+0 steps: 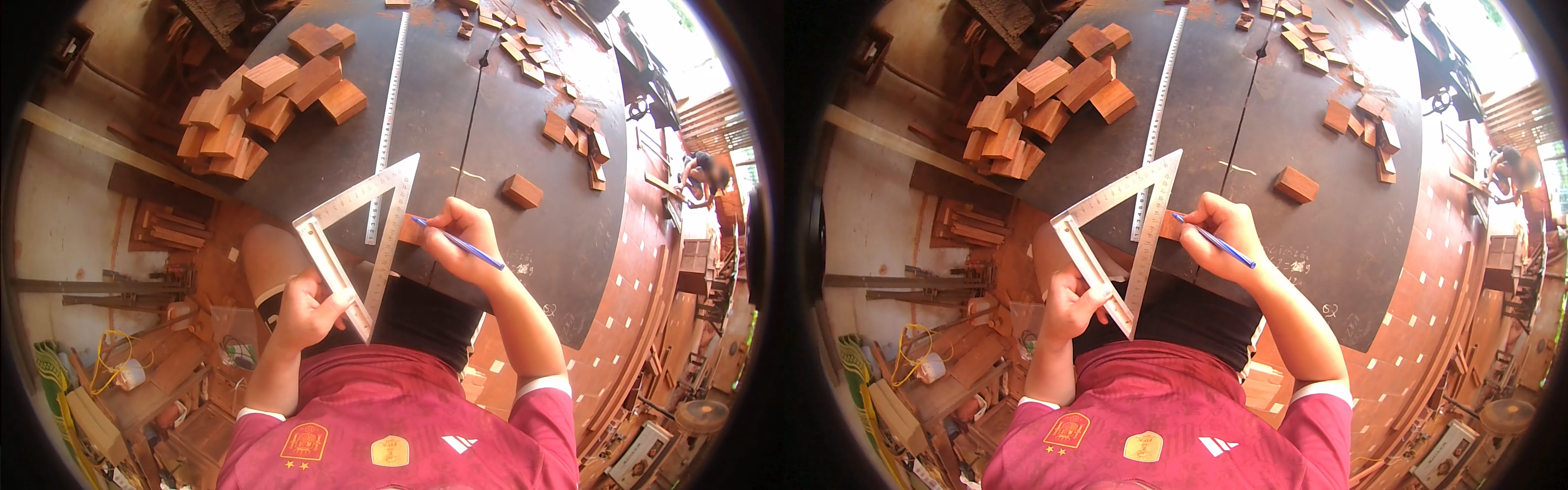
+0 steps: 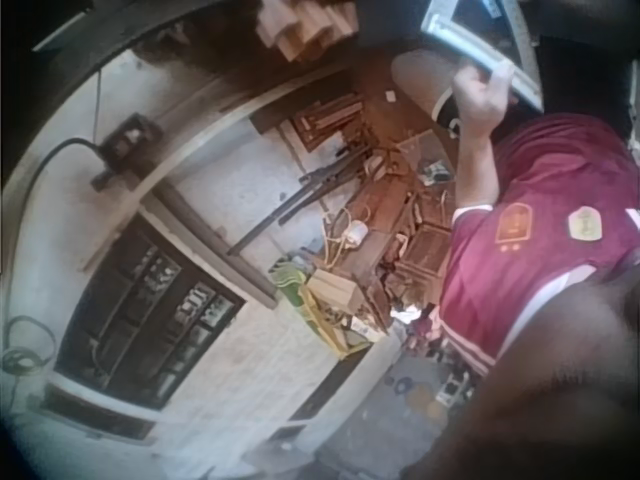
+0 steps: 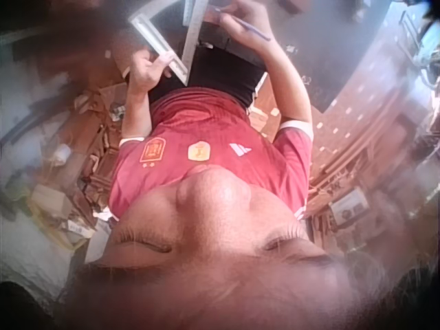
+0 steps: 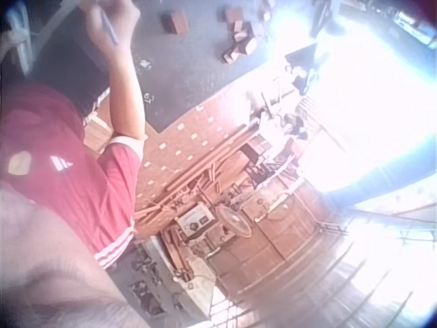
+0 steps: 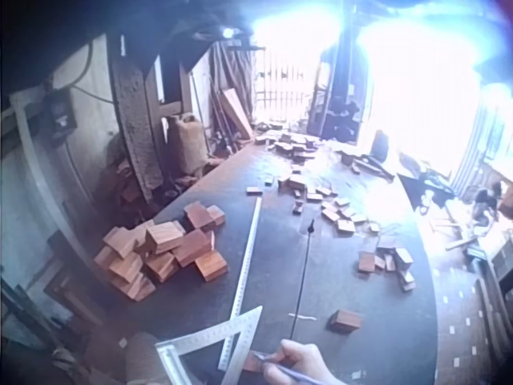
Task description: The person uses a metal ruler and a set square to measure and mark small wooden blocks on a workbench with a blue pen. They repeatedly position the tools, draw lines, and move the blocks to continue marking.
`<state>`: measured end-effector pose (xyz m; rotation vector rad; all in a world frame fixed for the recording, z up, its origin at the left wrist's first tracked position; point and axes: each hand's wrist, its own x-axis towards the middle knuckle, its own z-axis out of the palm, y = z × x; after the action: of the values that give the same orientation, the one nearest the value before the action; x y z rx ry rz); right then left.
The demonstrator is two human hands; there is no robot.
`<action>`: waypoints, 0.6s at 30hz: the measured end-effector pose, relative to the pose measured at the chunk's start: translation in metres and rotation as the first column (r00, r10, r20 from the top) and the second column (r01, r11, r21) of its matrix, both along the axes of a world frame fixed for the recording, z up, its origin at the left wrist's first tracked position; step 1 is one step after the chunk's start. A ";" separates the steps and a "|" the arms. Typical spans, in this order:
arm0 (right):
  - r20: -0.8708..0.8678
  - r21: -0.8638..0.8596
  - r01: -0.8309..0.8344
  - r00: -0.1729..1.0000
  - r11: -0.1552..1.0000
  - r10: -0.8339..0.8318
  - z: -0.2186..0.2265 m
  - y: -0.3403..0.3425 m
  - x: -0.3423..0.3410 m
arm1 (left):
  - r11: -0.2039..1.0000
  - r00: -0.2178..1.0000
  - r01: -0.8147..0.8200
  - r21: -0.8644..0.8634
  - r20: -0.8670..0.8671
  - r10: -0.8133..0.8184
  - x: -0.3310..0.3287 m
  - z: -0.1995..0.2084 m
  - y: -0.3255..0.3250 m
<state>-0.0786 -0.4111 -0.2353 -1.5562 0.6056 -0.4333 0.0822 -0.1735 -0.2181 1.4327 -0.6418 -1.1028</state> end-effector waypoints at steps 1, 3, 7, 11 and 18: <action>-0.004 -0.001 0.007 1.000 1.000 -0.007 0.001 0.000 0.001 | 1.000 1.000 -0.002 -0.001 0.005 0.002 -0.001 0.000 -0.001; -0.015 -0.003 0.026 1.000 1.000 -0.026 0.002 0.001 0.002 | 1.000 1.000 -0.003 -0.005 0.015 0.003 -0.003 -0.002 -0.005; -0.013 -0.029 0.025 1.000 0.999 -0.026 0.000 0.001 0.003 | 1.000 1.000 -0.008 0.004 0.029 0.008 -0.003 0.001 -0.007; -0.011 -0.050 0.024 1.000 0.998 -0.024 0.001 0.003 0.005 | 1.000 0.998 0.003 0.018 0.056 -0.004 0.000 0.002 -0.008; -0.009 -0.095 0.048 0.999 0.994 -0.049 -0.002 0.004 0.006 | 0.997 0.996 0.029 0.068 0.081 -0.034 0.010 0.006 -0.011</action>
<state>-0.0731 -0.4071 -0.2370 -1.6378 0.6405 -0.4969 0.0917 -0.1846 -0.2117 1.5362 -0.6932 -1.1034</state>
